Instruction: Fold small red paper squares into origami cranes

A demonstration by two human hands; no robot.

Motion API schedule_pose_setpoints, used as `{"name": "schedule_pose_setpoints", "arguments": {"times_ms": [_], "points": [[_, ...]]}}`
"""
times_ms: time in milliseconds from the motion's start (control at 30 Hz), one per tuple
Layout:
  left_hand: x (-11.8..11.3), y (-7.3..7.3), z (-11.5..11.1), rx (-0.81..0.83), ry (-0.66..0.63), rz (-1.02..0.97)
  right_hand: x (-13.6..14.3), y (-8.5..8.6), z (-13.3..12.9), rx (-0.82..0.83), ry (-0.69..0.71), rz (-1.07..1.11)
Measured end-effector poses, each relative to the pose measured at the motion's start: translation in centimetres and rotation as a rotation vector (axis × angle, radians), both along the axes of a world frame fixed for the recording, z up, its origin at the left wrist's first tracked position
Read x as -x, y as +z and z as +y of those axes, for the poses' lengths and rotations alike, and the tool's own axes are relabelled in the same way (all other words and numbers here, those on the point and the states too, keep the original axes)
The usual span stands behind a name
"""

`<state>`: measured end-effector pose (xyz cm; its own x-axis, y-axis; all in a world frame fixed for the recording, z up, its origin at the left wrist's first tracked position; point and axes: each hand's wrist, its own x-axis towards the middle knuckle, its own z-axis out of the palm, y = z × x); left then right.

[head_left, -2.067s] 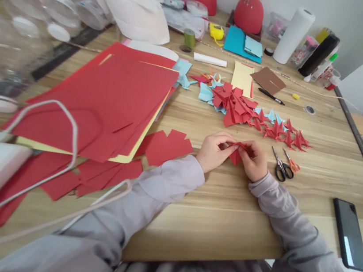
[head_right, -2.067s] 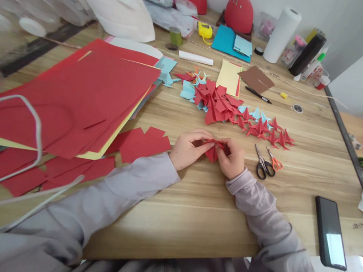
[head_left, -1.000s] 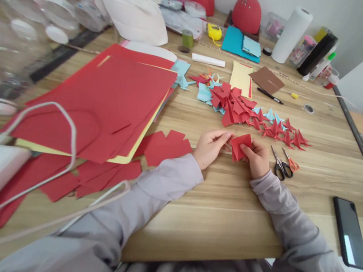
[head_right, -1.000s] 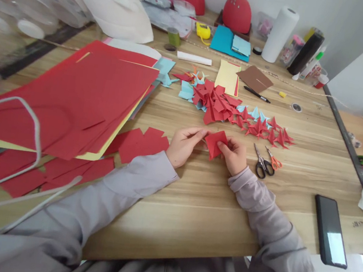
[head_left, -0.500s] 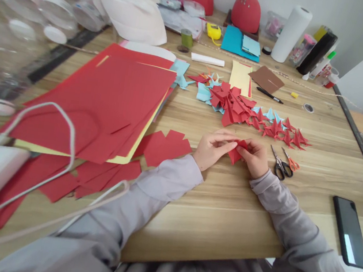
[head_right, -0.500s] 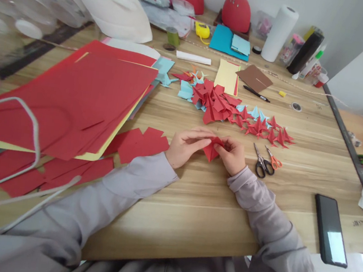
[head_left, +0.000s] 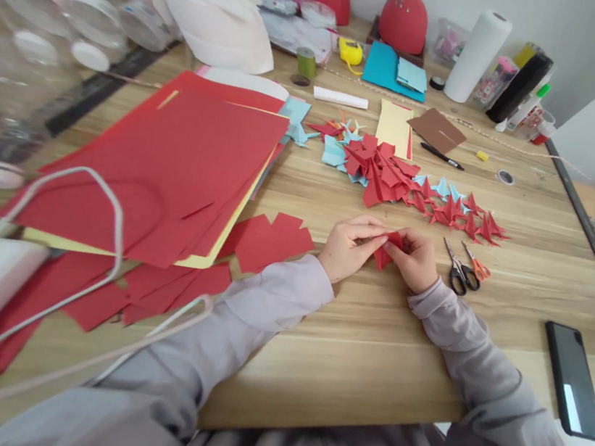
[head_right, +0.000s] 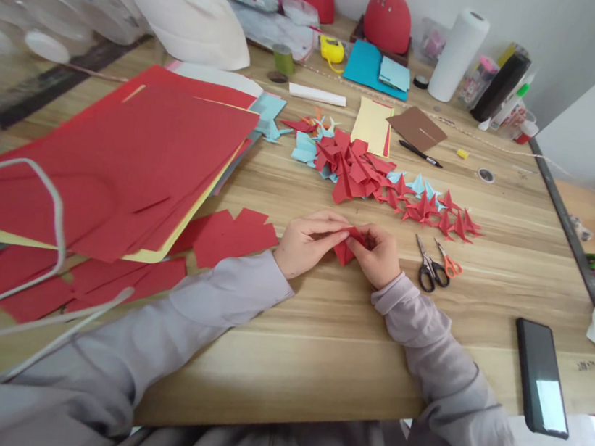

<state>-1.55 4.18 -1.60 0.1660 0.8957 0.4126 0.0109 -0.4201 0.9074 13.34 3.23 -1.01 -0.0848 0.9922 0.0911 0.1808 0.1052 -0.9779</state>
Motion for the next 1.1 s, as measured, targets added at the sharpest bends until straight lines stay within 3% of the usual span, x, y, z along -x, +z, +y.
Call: {"name": "schedule_pose_setpoints", "arguments": {"times_ms": [400,600,767,1100], "points": [[0.04,0.52,-0.17,-0.043,-0.003,-0.019,0.18,0.04,0.06,-0.044,0.012,-0.072],[0.17,0.69,0.06,0.161,0.054,-0.106,-0.03,0.20,0.16,0.059,-0.023,0.078],[0.00,0.55,0.20,0.370,-0.061,-0.167,-0.15,0.64,0.12,0.117,-0.070,0.150],[-0.04,0.56,0.07,0.436,-0.162,-0.223,-0.36,0.57,0.18,0.133,-0.056,0.200]]}}
